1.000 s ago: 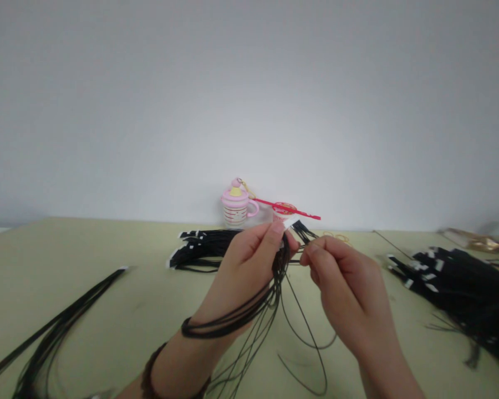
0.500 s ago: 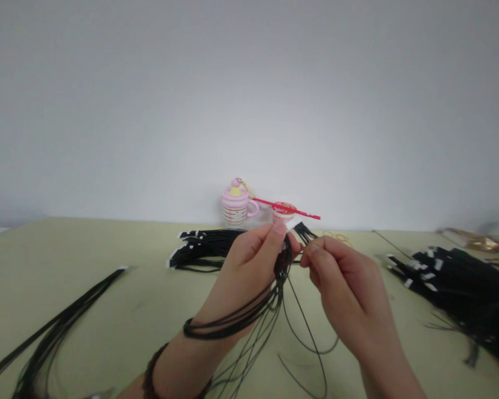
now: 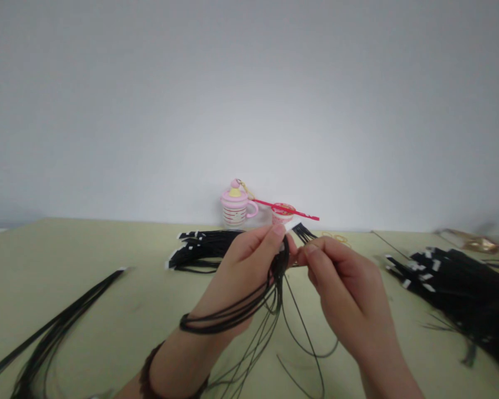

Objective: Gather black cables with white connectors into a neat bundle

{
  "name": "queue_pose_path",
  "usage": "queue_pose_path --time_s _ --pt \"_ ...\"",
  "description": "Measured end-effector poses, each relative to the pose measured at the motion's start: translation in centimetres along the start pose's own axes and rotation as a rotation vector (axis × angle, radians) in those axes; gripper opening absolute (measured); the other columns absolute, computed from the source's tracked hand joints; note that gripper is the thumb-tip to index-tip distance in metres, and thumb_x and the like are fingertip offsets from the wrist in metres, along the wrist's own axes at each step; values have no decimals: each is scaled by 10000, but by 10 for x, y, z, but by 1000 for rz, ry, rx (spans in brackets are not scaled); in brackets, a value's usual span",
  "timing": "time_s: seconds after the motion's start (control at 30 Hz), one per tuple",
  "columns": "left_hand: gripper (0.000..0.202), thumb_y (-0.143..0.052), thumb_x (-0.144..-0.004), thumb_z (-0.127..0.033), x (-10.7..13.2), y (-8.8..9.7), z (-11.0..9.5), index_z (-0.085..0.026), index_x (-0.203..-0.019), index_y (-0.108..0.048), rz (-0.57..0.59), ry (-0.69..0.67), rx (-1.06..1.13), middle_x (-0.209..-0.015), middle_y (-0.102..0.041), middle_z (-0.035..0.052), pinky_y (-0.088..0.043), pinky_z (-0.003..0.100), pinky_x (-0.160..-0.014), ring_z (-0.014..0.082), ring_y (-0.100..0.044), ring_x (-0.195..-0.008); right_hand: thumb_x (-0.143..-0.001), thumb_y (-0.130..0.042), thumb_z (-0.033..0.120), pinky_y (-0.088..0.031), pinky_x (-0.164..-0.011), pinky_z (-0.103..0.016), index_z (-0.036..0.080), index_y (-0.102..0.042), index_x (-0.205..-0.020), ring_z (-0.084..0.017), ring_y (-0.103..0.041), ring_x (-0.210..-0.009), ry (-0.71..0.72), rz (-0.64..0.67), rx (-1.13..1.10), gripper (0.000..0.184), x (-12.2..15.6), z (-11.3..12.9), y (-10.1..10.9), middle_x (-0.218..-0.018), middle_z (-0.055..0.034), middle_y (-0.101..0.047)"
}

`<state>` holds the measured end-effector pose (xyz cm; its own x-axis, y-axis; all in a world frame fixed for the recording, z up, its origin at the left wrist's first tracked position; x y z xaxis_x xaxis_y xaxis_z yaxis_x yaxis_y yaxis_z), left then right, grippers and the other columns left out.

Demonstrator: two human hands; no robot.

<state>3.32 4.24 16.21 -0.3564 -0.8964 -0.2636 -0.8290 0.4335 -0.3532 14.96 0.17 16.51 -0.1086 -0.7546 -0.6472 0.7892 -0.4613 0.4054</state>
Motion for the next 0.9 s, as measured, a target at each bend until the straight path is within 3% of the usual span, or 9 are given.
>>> queue_pose_path --time_s 0.13,0.23,0.4,0.53,0.63,0.8,0.9 --pt "195 -535 -840 -193 -4 0 -5 -115 -669 -586 -103 13 337 -704 -575 18 -507 277 -767 96 -553 -681 -854 -509 241 -322 -457 -186 169 -633 -722 -67 -443 -499 37 31 -2 195 0 -3 4 -585 31 -542" --pt "186 -465 -861 -101 -8 9 -14 -109 -712 -576 -227 26 565 -673 -568 8 -519 363 -847 78 -558 -628 -825 -551 237 -344 -486 -206 166 -611 -659 -87 -461 -536 82 81 61 190 -2 -8 9 -582 18 -528" --pt "226 -433 -847 -34 -9 24 -27 -119 -661 -530 -367 19 708 -617 -557 -5 -507 449 -892 85 -574 -606 -813 -588 291 -399 -544 -240 182 -686 -730 -126 -527 -611 59 21 120 168 -9 -28 20 -672 -20 -629" --pt "190 -455 -857 -73 -6 25 -27 -112 -709 -568 -210 77 664 -661 -584 13 -548 402 -793 100 -587 -626 -772 -632 378 -461 -589 -268 190 -728 -828 -163 -596 -652 -71 -40 70 219 -14 -45 32 -736 -41 -683" --pt "168 -472 -866 -129 -4 25 -25 -124 -744 -586 -97 144 612 -687 -589 15 -561 351 -683 117 -595 -634 -758 -630 420 -435 -504 -230 187 -722 -801 -139 -568 -567 -134 -117 59 255 -14 -47 40 -609 -15 -629" --pt "207 -460 -884 -173 -4 25 -27 -119 -721 -575 -11 221 626 -687 -561 26 -532 252 -574 107 -574 -628 -773 -603 455 -359 -390 -193 170 -663 -668 -95 -481 -426 -144 -123 107 310 -12 -39 45 -485 12 -525" --pt "192 -433 -892 -134 -6 24 -30 -110 -775 -583 -57 243 723 -699 -565 39 -490 160 -485 84 -564 -609 -775 -591 484 -346 -384 -192 175 -609 -570 -90 -461 -403 -135 -133 141 372 -10 -35 43 -443 21 -488"
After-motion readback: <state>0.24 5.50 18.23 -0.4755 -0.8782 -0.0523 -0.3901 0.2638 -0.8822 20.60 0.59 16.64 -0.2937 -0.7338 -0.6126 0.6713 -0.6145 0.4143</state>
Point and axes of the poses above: each hand's wrist, its own x-axis away from the middle knuckle, its own y-axis out of the back of the hand, z = x × y, the point moved 1 cm from there along -x, towards the middle knuckle
